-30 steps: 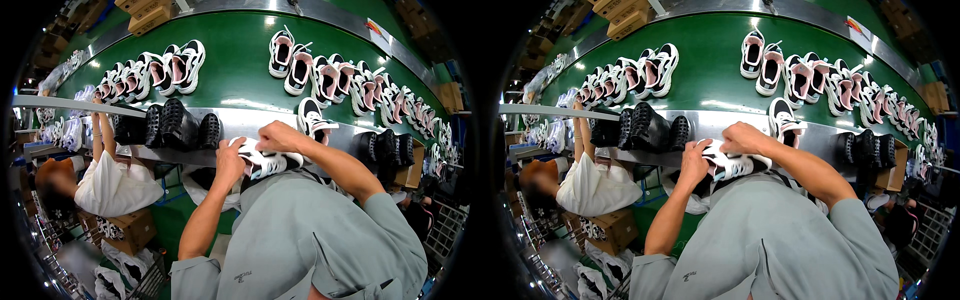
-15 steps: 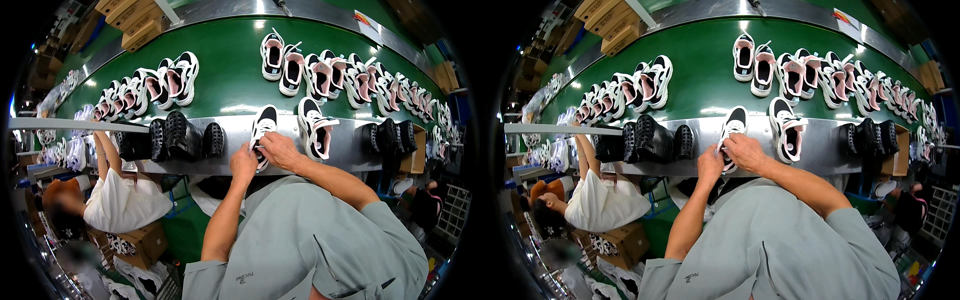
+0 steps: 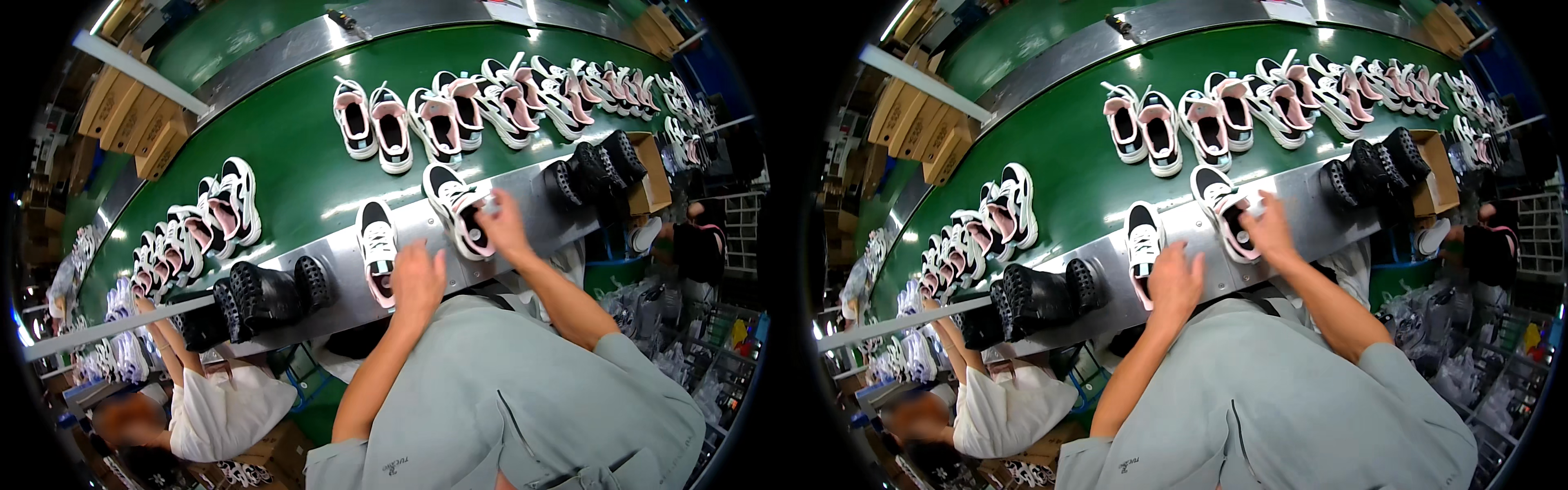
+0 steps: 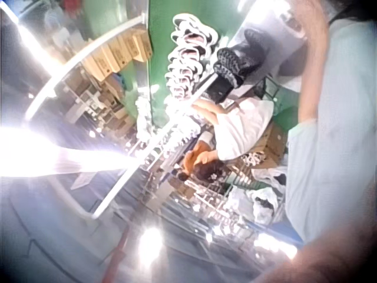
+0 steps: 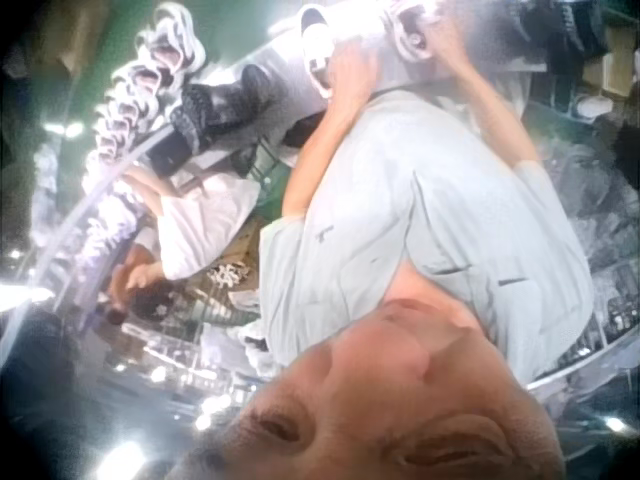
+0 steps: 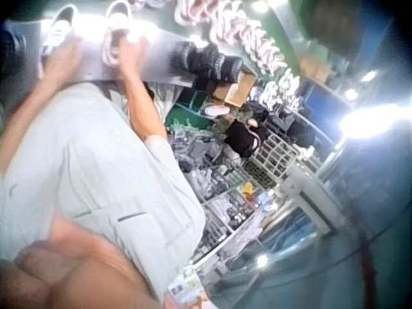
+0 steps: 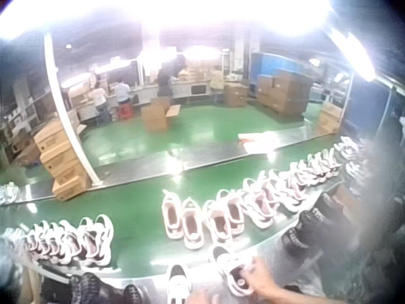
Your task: The person assembles shoes by taking white and purple shoes from a conveyor belt, inserting black components into them by hand, and then placing them back onto the belt.
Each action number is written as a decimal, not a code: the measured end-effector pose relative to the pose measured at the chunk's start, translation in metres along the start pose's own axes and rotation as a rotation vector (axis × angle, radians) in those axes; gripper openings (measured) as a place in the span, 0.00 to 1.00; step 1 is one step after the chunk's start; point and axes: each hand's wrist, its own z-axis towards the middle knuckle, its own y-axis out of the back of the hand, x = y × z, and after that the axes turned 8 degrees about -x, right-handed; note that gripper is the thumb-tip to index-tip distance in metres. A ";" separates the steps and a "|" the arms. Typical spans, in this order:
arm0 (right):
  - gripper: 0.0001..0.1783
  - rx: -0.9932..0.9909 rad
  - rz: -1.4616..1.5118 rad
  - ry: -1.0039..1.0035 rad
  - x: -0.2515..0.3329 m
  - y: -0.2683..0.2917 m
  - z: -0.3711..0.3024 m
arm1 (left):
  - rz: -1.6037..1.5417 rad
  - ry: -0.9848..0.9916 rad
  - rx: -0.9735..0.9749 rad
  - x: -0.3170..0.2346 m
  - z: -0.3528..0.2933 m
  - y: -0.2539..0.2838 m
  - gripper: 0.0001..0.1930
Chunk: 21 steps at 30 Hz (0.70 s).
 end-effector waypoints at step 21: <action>0.24 0.085 -0.143 0.667 0.010 0.008 -0.016 | 0.157 -0.012 -0.060 0.001 0.020 -0.034 0.18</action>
